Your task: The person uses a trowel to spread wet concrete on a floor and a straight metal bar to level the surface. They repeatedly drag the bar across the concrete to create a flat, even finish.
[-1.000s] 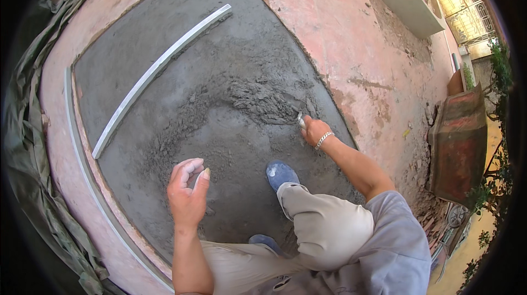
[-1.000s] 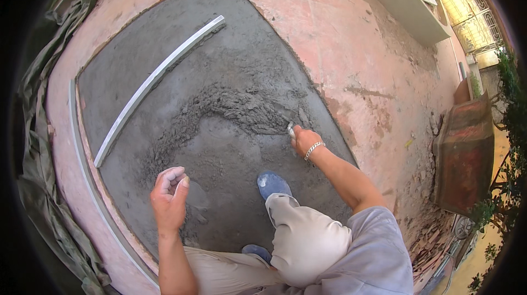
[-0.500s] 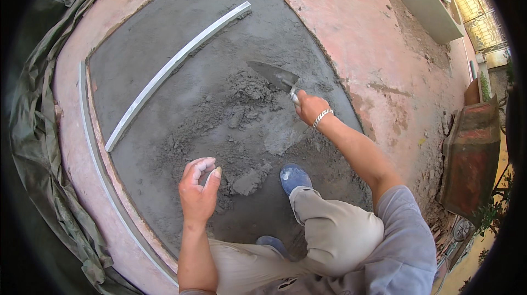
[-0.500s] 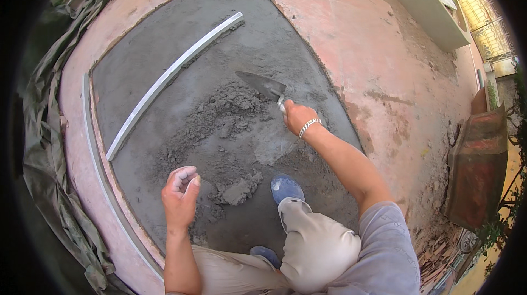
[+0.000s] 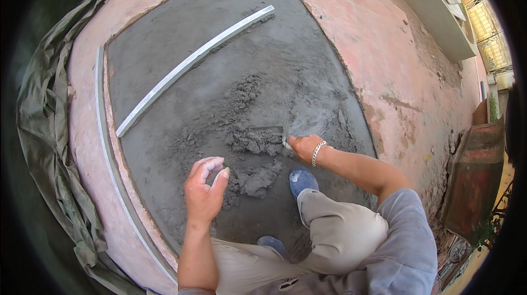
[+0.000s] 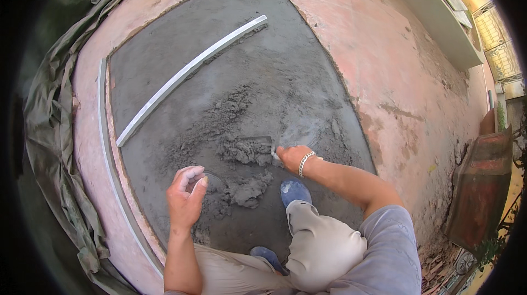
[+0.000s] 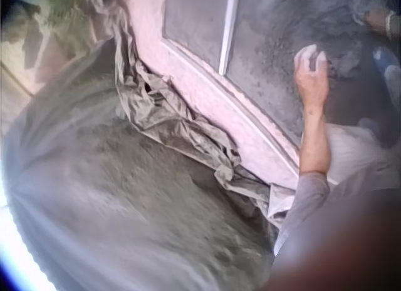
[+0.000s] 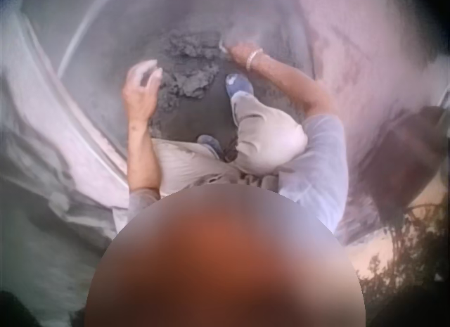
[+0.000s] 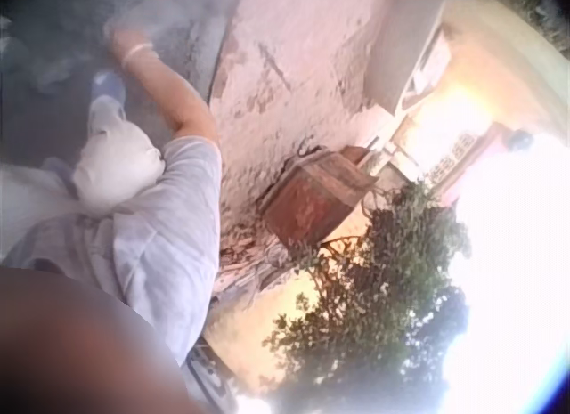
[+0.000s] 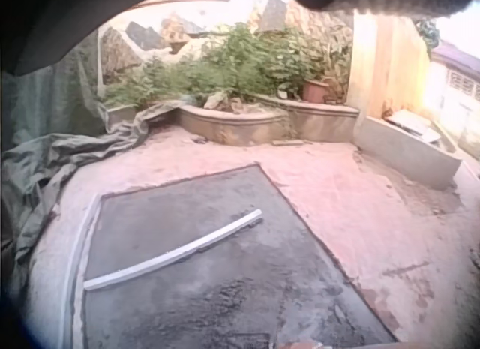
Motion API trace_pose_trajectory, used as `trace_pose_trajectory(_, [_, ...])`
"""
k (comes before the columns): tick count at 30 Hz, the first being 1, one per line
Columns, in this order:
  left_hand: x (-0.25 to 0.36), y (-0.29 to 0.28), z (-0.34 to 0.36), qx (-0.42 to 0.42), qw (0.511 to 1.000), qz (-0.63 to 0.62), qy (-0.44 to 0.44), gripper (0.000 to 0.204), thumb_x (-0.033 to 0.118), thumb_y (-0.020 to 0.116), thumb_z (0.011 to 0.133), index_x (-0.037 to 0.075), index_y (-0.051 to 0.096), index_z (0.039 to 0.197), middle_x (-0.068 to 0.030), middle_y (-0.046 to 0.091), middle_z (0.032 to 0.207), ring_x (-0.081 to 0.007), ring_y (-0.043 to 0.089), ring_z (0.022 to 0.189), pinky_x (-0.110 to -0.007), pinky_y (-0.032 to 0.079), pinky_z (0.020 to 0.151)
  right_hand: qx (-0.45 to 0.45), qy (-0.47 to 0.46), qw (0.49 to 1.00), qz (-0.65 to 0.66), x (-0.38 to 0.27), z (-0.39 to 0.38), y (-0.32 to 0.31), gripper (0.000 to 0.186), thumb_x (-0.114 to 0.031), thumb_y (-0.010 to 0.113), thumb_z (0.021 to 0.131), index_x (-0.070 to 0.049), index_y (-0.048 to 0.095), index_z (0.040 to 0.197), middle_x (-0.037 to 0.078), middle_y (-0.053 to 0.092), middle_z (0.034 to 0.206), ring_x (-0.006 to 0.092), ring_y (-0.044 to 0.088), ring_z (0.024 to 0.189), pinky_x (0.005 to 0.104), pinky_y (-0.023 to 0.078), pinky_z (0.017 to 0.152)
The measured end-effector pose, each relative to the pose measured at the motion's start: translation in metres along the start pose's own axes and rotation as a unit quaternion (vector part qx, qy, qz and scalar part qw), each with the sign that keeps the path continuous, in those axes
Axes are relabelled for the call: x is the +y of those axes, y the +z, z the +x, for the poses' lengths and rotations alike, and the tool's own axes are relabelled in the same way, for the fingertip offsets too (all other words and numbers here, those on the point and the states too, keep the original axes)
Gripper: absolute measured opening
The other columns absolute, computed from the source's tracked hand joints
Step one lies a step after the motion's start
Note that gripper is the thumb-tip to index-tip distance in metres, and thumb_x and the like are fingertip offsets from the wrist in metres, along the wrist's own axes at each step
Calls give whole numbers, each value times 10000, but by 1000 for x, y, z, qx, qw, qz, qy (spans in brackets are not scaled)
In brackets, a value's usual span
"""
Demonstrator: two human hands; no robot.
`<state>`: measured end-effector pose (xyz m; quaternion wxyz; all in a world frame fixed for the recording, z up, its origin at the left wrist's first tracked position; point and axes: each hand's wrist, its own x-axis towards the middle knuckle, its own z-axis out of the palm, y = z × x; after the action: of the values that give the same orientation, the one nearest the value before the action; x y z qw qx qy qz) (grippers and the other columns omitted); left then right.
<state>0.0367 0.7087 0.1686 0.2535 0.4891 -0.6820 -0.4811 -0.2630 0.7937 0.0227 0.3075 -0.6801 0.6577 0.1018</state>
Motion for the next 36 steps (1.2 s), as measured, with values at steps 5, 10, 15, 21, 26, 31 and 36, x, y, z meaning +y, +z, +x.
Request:
trace_pose_trajectory(5, [-7, -6, -1, 17, 1000, 17, 7, 246, 53, 714, 877, -14, 677, 1110, -124, 658, 1136, -206, 674, 952, -318, 543, 857, 32, -110, 993, 31, -33, -4, 0, 162, -175, 560, 921, -44, 508, 1003, 209, 701, 914, 400, 703, 817, 513, 559, 698])
trace_pose_trajectory(10, [-11, -24, -10, 54, 998, 20, -36, 248, 58, 722, 871, -11, 680, 1106, -118, 663, 1132, -202, 668, 959, -321, 534, 844, 181, 111, 977, 0, 38, 100, -87, 167, -151, 466, 969, -19, 517, 1058, 234, 712, 949, 415, 704, 889, 505, 564, 765])
trace_pose_trajectory(15, [-17, -35, -22, 62, 998, 27, -19, 245, 57, 707, 889, -20, 670, 1119, -113, 645, 1153, -182, 657, 979, -301, 533, 868, 125, 93, 987, -47, 28, 131, -81, 168, -118, 435, 974, -18, 523, 1077, 233, 714, 975, 402, 710, 906, 488, 570, 771])
trace_pose_trajectory(21, [-18, -48, -30, 70, 996, 43, -25, 246, 52, 697, 899, -23, 664, 1131, -115, 635, 1168, -177, 648, 1008, -299, 536, 877, 46, -44, 996, -57, -19, 66, -17, 144, -146, 475, 960, -37, 516, 1045, 214, 710, 913, 395, 710, 847, 485, 568, 706])
trace_pose_trajectory(26, [-15, -49, -29, 94, 995, 33, -6, 239, 52, 687, 910, -29, 662, 1133, -115, 633, 1178, -171, 643, 1006, -297, 533, 871, -90, -199, 971, -102, -61, 15, 3, 149, -159, 532, 927, -42, 504, 1016, 202, 702, 902, 375, 713, 821, 481, 567, 665])
trace_pose_trajectory(31, [-18, -57, -29, 164, 985, -37, -41, 247, 70, 698, 909, -19, 667, 1137, -122, 625, 1213, -187, 655, 997, -310, 531, 887, 85, -102, 991, -30, -54, 87, -52, 138, -145, 513, 953, -39, 515, 1042, 227, 705, 965, 394, 717, 857, 478, 575, 709])
trace_pose_trajectory(36, [-19, -60, -31, 162, 986, -7, -48, 241, 71, 692, 916, -22, 665, 1136, -124, 617, 1216, -179, 659, 979, -301, 544, 871, 91, -35, 991, -89, -65, 176, -93, 172, -110, 476, 970, -24, 532, 1109, 225, 712, 1023, 378, 715, 938, 471, 578, 767])
